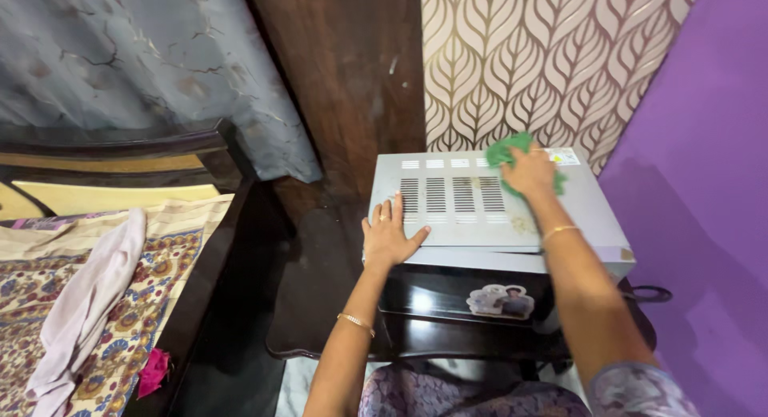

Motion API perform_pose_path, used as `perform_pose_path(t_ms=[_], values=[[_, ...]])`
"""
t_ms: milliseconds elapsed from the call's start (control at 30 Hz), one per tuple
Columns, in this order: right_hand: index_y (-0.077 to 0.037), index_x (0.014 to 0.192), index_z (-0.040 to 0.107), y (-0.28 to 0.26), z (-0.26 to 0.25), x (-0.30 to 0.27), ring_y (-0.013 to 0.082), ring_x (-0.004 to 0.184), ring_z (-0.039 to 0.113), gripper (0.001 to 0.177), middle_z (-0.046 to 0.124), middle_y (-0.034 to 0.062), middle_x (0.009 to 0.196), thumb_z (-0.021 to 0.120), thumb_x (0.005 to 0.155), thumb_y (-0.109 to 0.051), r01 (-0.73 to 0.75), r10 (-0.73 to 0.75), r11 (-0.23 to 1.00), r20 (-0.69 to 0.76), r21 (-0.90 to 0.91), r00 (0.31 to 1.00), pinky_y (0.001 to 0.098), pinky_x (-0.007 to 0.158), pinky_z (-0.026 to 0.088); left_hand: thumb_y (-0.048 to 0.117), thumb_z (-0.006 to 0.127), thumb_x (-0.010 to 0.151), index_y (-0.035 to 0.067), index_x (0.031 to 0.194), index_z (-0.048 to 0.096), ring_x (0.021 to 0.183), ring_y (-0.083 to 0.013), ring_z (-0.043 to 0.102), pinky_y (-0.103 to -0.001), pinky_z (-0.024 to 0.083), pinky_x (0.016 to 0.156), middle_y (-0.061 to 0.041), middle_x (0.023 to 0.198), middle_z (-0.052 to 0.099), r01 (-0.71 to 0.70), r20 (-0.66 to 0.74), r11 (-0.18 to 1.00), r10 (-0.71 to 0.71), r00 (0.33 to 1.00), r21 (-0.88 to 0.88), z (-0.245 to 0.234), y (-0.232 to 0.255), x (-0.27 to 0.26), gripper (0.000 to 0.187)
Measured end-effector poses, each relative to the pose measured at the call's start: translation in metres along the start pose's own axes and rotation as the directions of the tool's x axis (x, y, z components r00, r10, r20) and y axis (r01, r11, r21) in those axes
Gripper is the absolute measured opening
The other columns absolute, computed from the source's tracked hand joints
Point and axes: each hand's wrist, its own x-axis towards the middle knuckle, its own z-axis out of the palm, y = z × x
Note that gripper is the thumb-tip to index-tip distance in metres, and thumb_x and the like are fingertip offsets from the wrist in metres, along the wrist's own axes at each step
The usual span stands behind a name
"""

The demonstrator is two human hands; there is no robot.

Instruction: The person wipes the exterior surfaces of a microwave oven with a green cloth. They clean the top, front, and side panels in a repetitive manner.

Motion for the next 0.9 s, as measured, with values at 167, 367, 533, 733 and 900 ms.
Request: perform_pose_path(t_ms=[167,367,533,733,900], values=[[-0.031,0.139,0.066,0.072,-0.020,-0.037,0.0464,0.136,0.043,0.055,0.048,0.0224,0.152,0.066,0.087,-0.049,-0.104,0.108,0.993,-0.071,0.055,0.992,0.0669,0.105,0.037,0.076,0.054,0.085,0.011,0.163,0.014,0.150,-0.0386,0.026,-0.062,0.022,0.115,-0.021,0.161,0.032,0.002,-0.007,1.000,-0.002,1.000,0.020,0.001,-0.001,0.003,0.109],[-0.029,0.140,0.068,0.049,-0.052,-0.091,0.0498,0.129,0.047,0.052,0.047,0.0264,0.151,0.066,0.092,-0.048,-0.034,0.026,0.997,-0.122,-0.064,0.992,0.0649,0.100,0.039,0.075,0.051,0.088,0.013,0.163,0.018,0.150,-0.0405,0.027,-0.064,0.020,0.116,-0.023,0.161,0.033,0.000,-0.029,0.999,0.001,1.000,0.052,0.010,-0.001,0.001,0.103],[-0.029,0.135,0.070,-0.043,-0.065,-0.118,0.0453,0.122,0.055,0.051,0.051,0.0255,0.142,0.067,0.088,-0.047,0.057,-0.058,0.997,0.015,0.052,0.998,0.0595,0.099,0.044,0.073,0.045,0.091,0.016,0.164,0.015,0.149,-0.0418,0.028,-0.066,0.021,0.115,-0.024,0.161,0.034,0.000,-0.035,0.999,0.002,0.999,0.048,0.011,0.002,0.004,0.098],[-0.027,0.128,0.072,-0.170,-0.053,-0.147,0.0441,0.126,0.050,0.048,0.051,0.0236,0.142,0.072,0.081,-0.037,0.346,-0.326,0.909,-0.118,0.233,0.938,0.0604,0.102,0.039,0.073,0.034,0.096,0.018,0.165,0.012,0.151,-0.0386,0.027,-0.064,0.020,0.117,-0.022,0.162,0.034,0.012,-0.047,1.000,-0.013,0.999,-0.023,0.014,-0.005,0.010,0.091],[-0.027,0.133,0.069,-0.164,-0.058,-0.154,0.0428,0.133,0.048,0.049,0.049,0.0212,0.151,0.070,0.084,-0.034,0.395,-0.394,0.856,-0.074,0.334,0.916,0.0594,0.105,0.039,0.074,0.035,0.095,0.017,0.165,0.012,0.152,-0.0356,0.027,-0.063,0.020,0.119,-0.019,0.163,0.034,0.020,-0.033,0.999,-0.021,0.999,-0.040,0.018,-0.009,0.008,0.094]])
